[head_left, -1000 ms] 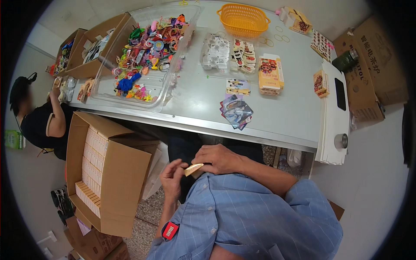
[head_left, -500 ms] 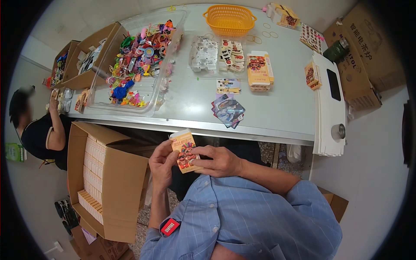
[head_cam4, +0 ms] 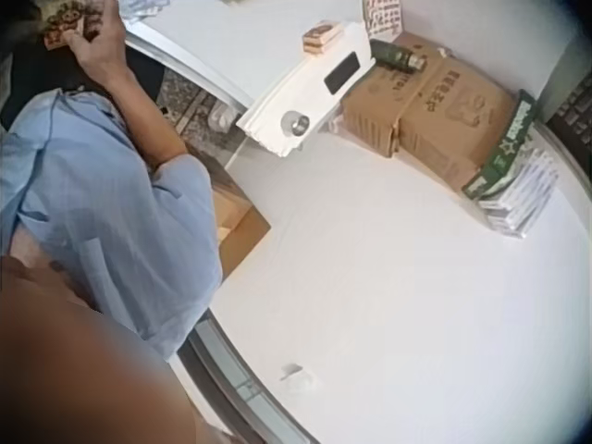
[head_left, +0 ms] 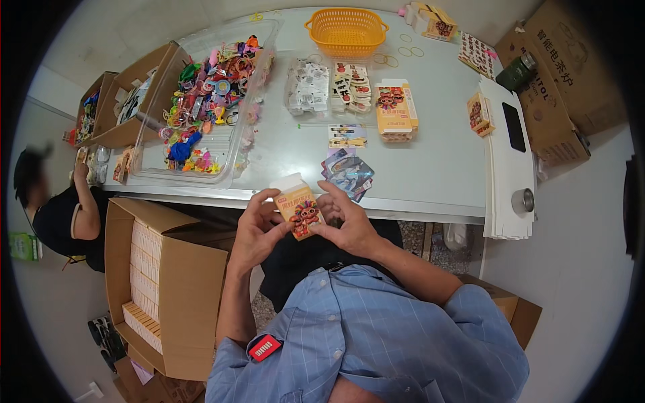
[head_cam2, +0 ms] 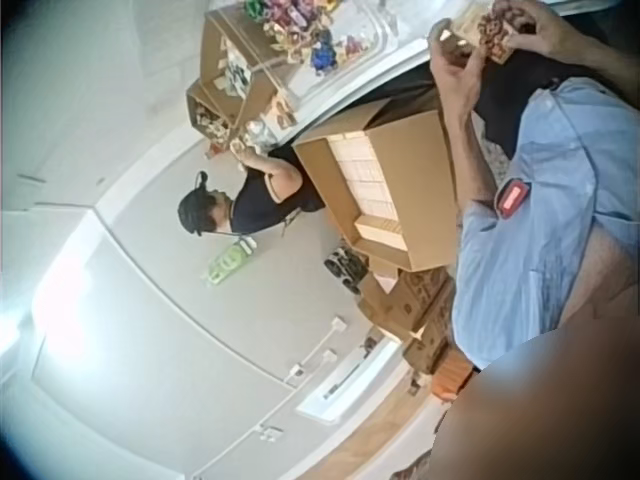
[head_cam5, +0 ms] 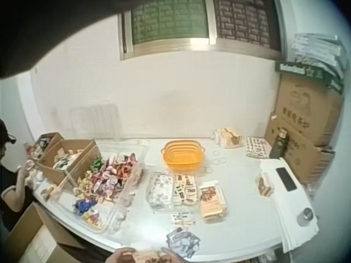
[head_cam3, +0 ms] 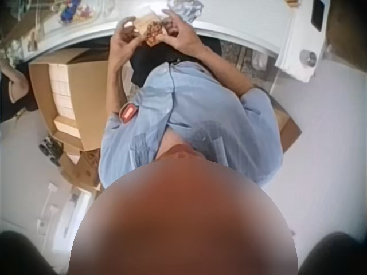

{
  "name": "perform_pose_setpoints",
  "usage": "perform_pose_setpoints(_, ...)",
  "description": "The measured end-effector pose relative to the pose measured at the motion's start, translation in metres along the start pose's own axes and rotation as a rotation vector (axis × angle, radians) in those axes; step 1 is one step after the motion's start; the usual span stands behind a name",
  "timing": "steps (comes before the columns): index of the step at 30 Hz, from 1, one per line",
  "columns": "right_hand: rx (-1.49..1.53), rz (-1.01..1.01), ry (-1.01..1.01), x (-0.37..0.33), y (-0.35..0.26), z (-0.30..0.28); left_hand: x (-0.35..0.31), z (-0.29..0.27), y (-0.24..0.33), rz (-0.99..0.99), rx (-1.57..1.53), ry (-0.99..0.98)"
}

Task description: Manually assemble and package toy sets by placing cards and candy into small cardboard boxes.

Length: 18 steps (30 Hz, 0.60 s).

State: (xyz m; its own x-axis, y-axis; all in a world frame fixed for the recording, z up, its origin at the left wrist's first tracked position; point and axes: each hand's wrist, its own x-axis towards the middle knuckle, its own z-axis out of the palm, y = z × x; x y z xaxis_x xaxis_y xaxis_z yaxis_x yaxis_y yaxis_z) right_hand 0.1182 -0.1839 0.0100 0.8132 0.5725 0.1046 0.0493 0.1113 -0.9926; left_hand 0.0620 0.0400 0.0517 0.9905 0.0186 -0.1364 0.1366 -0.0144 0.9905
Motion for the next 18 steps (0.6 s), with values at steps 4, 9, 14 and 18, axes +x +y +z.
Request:
perform_pose_setpoints(4,-0.008,0.144,0.000,0.015,-0.011,-0.008,0.017,0.000,0.001,0.060,0.070,0.043)
perform_pose_setpoints(9,-0.042,0.126,0.042,0.027,0.011,-0.005,0.030,0.002,-0.013,0.137,-0.058,0.082)
perform_pose_setpoints(14,-0.222,0.051,0.125,0.032,0.008,-0.005,0.030,0.011,-0.025,0.199,-0.271,0.206)
perform_pose_setpoints(18,-0.475,-0.072,0.154,0.036,-0.011,-0.010,0.039,0.003,-0.036,0.206,-0.246,0.257)
